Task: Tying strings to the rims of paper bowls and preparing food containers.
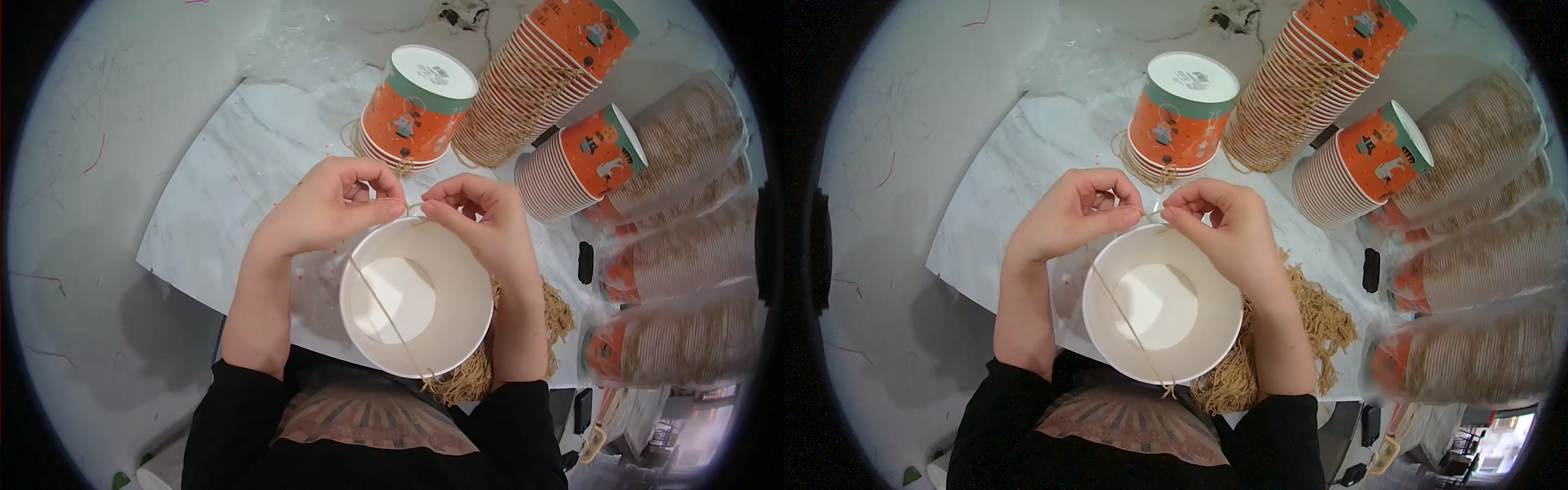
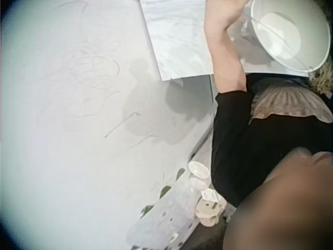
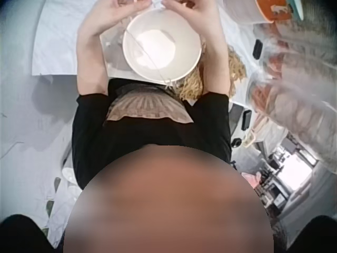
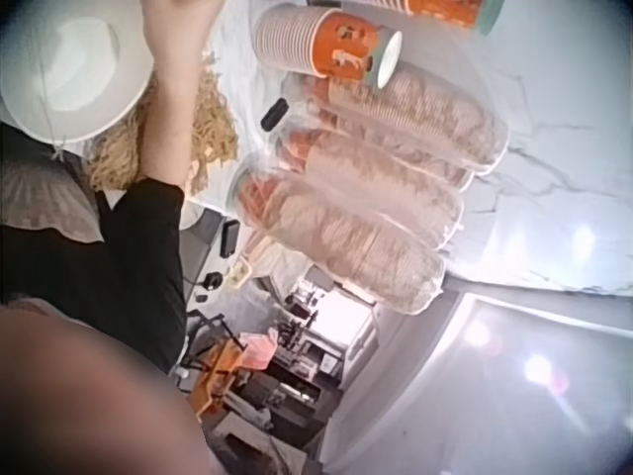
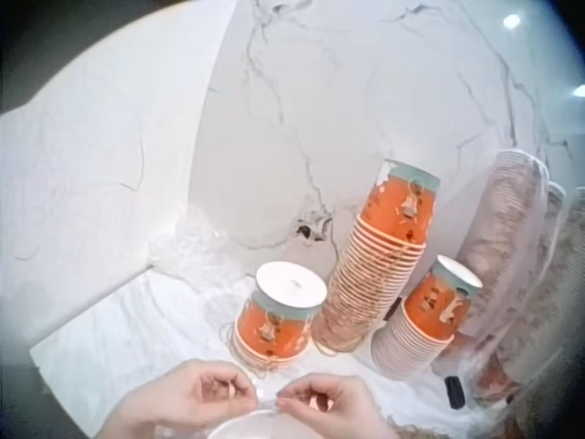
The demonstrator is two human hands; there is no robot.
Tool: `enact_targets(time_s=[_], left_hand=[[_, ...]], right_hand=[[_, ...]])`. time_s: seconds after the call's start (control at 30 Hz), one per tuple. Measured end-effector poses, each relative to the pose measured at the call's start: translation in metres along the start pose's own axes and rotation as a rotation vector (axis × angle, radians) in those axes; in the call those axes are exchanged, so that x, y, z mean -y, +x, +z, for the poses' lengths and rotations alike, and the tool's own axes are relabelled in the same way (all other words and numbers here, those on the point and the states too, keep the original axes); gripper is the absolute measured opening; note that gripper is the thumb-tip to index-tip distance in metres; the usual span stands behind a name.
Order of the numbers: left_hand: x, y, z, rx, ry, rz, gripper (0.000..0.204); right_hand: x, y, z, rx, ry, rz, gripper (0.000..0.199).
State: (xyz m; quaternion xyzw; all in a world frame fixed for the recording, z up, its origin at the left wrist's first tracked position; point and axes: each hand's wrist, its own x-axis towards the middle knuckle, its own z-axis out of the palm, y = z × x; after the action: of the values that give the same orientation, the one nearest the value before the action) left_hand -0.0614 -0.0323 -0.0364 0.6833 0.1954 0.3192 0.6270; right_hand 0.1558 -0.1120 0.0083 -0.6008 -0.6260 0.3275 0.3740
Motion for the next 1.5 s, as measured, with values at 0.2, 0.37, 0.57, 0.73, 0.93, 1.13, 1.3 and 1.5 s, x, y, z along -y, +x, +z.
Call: enact_targets(time_s=[0.2, 0.37, 0.57, 0.73, 0.93, 1.13, 1.3, 1.5], left_hand=[[-0.003, 0.005, 0.009, -0.093, 0.009, -0.098, 0.011], [-0.006, 0.008, 0.010, -0.129, -0.047, -0.109, 0.014], [0.002, 0.010, 0.010, -0.154, -0.150, -0.046, 0.017], [-0.008, 0.009, 0.010, -0.176, -0.125, -0.125, 0.017], [-0.008, 0.009, 0.004, -0.098, -0.184, -0.222, 0.023], [-0.004, 0.007, 0.009, -0.078, -0.187, -0.217, 0.024], [-0.009, 0.008, 0.008, -0.040, -0.104, -0.217, 0.018], [-0.009, 0.006, 0.000, 0.026, -0.134, -0.247, 0.010]], right_hand=[[-0.006, 0.001, 0.010, -0.078, -0.066, -0.213, 0.011], [-0.007, 0.002, 0.013, -0.131, -0.097, -0.220, 0.011], [-0.004, 0.001, 0.016, -0.095, -0.071, -0.256, 0.011], [-0.005, 0.003, 0.016, -0.087, -0.084, -0.279, 0.010], [-0.002, 0.001, 0.015, -0.042, -0.079, -0.280, 0.014], [0.007, -0.003, 0.010, 0.018, -0.013, -0.334, 0.010], [0.008, -0.007, 0.011, -0.046, -0.253, -0.519, 0.015], [0.013, -0.007, 0.013, -0.017, -0.319, -0.551, 0.014]])
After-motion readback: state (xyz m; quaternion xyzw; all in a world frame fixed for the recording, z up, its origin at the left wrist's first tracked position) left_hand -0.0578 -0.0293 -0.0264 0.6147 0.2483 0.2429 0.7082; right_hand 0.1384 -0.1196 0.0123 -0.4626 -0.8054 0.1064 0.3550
